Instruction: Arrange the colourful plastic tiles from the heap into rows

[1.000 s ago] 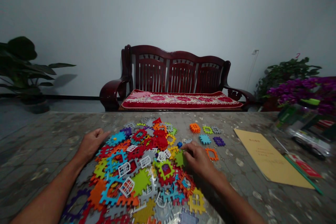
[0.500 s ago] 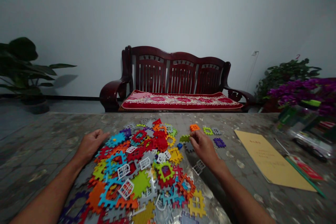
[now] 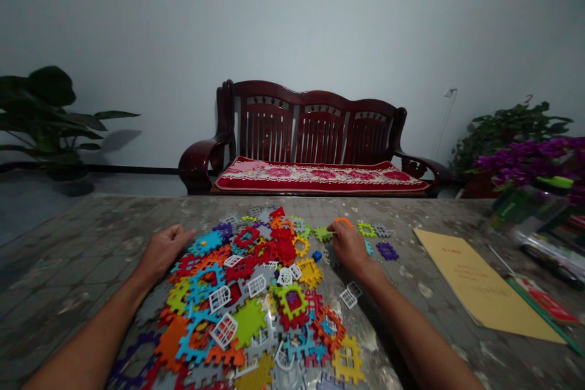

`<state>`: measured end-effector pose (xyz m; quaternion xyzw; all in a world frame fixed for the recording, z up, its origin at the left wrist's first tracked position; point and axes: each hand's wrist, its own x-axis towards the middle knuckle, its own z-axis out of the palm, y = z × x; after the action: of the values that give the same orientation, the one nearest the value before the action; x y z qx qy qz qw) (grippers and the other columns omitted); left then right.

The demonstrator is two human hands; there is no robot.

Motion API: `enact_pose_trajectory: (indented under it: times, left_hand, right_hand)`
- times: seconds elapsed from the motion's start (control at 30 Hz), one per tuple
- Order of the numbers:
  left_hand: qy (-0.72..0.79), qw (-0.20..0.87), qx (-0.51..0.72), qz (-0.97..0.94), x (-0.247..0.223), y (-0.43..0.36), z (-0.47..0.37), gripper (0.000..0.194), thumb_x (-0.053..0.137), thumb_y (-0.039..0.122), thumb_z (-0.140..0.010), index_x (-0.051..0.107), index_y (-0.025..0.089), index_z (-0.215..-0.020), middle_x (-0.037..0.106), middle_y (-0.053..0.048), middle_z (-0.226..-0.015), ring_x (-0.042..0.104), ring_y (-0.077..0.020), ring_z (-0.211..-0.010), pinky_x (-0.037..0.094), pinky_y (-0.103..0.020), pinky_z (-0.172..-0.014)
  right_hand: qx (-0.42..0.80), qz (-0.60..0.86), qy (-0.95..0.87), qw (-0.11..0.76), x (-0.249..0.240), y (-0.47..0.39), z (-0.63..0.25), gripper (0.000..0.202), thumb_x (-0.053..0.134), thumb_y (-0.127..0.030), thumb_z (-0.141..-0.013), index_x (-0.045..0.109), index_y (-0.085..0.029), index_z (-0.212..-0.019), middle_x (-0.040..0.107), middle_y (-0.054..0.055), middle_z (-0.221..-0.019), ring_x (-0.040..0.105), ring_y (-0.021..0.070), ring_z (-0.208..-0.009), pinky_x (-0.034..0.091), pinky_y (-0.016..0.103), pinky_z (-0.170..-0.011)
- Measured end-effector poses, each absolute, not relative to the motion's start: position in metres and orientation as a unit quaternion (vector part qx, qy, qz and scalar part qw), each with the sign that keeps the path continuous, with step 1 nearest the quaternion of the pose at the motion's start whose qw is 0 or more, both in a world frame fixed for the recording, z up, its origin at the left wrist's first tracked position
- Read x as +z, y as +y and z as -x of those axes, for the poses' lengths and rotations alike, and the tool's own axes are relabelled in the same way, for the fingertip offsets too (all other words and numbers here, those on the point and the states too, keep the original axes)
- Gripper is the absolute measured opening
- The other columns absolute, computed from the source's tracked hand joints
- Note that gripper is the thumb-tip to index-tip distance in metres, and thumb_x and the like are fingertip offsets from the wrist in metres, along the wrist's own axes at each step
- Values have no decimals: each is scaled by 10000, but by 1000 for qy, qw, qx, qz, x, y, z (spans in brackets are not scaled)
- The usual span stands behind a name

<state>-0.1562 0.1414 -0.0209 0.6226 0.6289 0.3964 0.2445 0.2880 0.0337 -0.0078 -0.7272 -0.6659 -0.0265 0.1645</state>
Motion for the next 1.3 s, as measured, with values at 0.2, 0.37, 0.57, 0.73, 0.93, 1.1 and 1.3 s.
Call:
enact_pose_trajectory:
  times: [0.2,0.37,0.57,0.73,0.93,1.1,1.3]
  left_hand:
    - [628,240,397,-624,-20,141,156,460,525,665,-710,323,276,-567,340,92,-504,343,-129,-529,292,-279,-567]
    - [629,242,397,-623,-22,142,156,457,522,666,-707,326,278,-568,337,94,-505,339,-126,-522,294,-281,-563]
    - [627,240,402,-622,-23,143,157,466,537,663,-711,321,276,-565,328,94,-509,336,-125,-528,287,-280,-562]
    - [624,241,404,-624,-21,141,157,463,532,663,-718,325,274,-574,338,91,-515,344,-127,-538,292,-275,-563]
    - [624,237,401,-627,-18,139,156,461,540,653,-719,320,274,-576,343,85,-517,351,-131,-549,295,-276,-568]
    - [628,234,399,-626,-18,140,156,462,532,658,-712,307,277,-581,334,82,-513,348,-136,-555,296,-276,-569]
    - [628,234,398,-626,-18,140,157,449,537,647,-721,322,275,-593,337,83,-524,355,-138,-564,295,-276,-577]
  right_hand:
    - [-1,728,-680,86,6,49,-271,276,648,-260,-932,730,-212,-1191,713,107,-1238,645,252,-1164,458,294,-905]
    - [0,730,-680,75,5,53,-270,215,607,-285,-969,771,-204,-1081,734,122,-1170,659,250,-1135,458,293,-902]
    - [30,693,-700,170,4,27,-272,348,590,-138,-915,748,-209,-1216,739,87,-1226,634,229,-1191,426,308,-1036]
    - [37,633,-752,179,3,0,-268,369,636,-180,-908,745,-262,-1250,733,58,-1214,607,247,-1153,409,365,-1020]
    - [17,628,-766,135,-1,-4,-258,274,615,-170,-938,774,-269,-1139,757,45,-1118,597,252,-1090,396,369,-952]
    - [0,628,-763,154,0,-8,-261,304,576,-96,-899,789,-248,-1053,760,50,-1007,612,240,-1038,412,348,-927]
    - [80,627,-757,168,11,-16,-274,418,526,-34,-834,806,-223,-1081,789,56,-1055,706,201,-983,487,270,-859]
